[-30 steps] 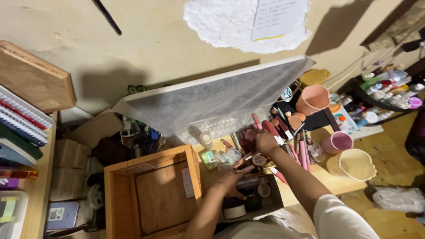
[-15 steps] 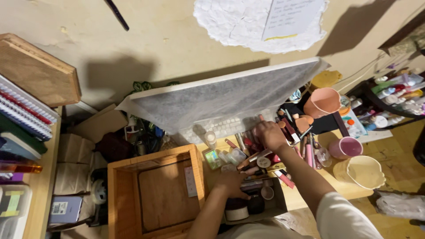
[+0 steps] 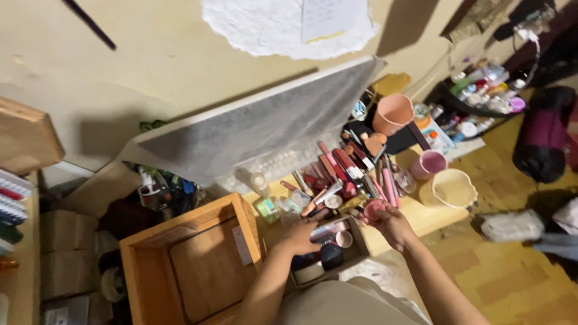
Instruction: The person empties a desk drawer of cosmetics and arranges the makeup items on the desk surface and into a wooden box beside the drawer. They pick up lipsticks, compacts and small containers one at a time, grouping them on the desk and placing some items into the box.
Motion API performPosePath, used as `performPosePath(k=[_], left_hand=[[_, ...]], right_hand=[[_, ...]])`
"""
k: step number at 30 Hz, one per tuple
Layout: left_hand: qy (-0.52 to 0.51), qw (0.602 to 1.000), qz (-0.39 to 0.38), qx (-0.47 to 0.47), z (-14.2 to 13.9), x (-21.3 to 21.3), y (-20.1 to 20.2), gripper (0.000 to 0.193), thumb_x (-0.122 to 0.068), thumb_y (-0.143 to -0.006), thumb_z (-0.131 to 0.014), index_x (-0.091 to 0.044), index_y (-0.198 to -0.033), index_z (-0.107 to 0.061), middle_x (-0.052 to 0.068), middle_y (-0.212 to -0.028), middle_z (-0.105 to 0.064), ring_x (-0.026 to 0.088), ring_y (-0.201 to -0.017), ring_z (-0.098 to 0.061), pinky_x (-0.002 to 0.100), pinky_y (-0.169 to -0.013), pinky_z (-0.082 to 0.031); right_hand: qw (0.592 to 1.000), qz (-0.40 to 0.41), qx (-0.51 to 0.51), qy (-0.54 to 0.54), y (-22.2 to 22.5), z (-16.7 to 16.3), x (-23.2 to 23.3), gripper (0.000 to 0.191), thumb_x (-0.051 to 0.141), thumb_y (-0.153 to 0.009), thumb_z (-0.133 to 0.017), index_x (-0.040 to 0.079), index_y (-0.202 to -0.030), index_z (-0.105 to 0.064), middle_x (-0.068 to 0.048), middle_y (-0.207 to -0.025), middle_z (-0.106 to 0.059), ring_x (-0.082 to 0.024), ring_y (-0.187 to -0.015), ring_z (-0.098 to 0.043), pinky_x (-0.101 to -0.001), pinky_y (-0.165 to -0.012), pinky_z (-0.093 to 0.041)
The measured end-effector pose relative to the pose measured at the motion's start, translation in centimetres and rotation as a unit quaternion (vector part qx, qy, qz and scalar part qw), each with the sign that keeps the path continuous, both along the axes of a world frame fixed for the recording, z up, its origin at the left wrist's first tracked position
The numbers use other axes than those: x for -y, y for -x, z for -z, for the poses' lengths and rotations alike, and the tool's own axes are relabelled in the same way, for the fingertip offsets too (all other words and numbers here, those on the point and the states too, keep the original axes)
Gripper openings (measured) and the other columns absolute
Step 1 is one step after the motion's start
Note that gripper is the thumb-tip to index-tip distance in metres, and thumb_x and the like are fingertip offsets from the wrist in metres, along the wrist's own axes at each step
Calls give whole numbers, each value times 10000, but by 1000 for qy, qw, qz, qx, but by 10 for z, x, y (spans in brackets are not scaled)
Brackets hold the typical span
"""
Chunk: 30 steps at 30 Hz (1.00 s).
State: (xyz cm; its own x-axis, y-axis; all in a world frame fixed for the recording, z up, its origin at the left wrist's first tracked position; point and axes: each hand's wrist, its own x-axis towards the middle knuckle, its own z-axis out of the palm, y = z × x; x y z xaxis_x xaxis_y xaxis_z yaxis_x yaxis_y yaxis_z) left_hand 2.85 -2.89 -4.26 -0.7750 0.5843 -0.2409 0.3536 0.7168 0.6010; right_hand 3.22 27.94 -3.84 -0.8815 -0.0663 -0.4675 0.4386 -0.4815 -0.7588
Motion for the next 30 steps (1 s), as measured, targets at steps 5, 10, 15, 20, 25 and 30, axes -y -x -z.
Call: performPosePath(k=[5,10,15,20,25,30], left_hand=[[73,997,-17,20,-17,-6,-3,785,-443,-677,-820,-51,-1327,-620,185,-1378,-617,378,-1289,-570,512,-1121,-409],[125,992,-23,19,-31,-10,-5,717,-460,-687,-821,-114,-1291,-650,139,-1360,-637,378,-1296,-558,622,-1131,-344],[122,991,-32,35,-24,-12,-6,654,-448,-722,-819,-107,-1258,-662,106,-1407,-617,343,-1314,-558,570,-1122,-391],[103,993,-38,51,-16,-15,-3,832,-433,-722,-830,-154,-1444,-525,54,-1459,-561,278,-1310,-562,470,-1089,-455],[118,991,-35,53,-14,-16,-3,793,-444,-730,-832,-151,-1416,-562,13,-1513,-527,275,-1318,-564,468,-1100,-455],[119,991,-29,49,-14,-15,-2,773,-451,-731,-829,-136,-1394,-587,12,-1510,-544,280,-1303,-584,454,-1094,-469]], right_hand=[[937,-38,-147,-314,-27,-8,-2,252,57,-941,-701,-24,-1179,-689,-90,-1032,-753,-173,-948,-700,-333,-883,-580],[854,-147,-212,-452,-41,-51,31,223,83,-830,-772,50,-1044,-721,-63,-903,-795,-187,-829,-776,-332,-766,-615],[663,-333,-224,-632,-47,-73,64,148,234,-901,-689,94,-949,-692,-163,-876,-747,-359,-832,-716,-483,-747,-547],[545,-462,-169,-679,-34,-50,78,189,246,-941,-564,123,-865,-686,-151,-891,-720,-352,-849,-702,-491,-754,-541],[434,-524,-165,-714,-27,-20,82,184,191,-958,-536,128,-914,-703,-128,-917,-743,-316,-848,-736,-444,-722,-589],[374,-532,-184,-737,-24,-4,82,186,168,-944,-537,115,-935,-715,-115,-928,-747,-298,-845,-748,-448,-677,-606]])
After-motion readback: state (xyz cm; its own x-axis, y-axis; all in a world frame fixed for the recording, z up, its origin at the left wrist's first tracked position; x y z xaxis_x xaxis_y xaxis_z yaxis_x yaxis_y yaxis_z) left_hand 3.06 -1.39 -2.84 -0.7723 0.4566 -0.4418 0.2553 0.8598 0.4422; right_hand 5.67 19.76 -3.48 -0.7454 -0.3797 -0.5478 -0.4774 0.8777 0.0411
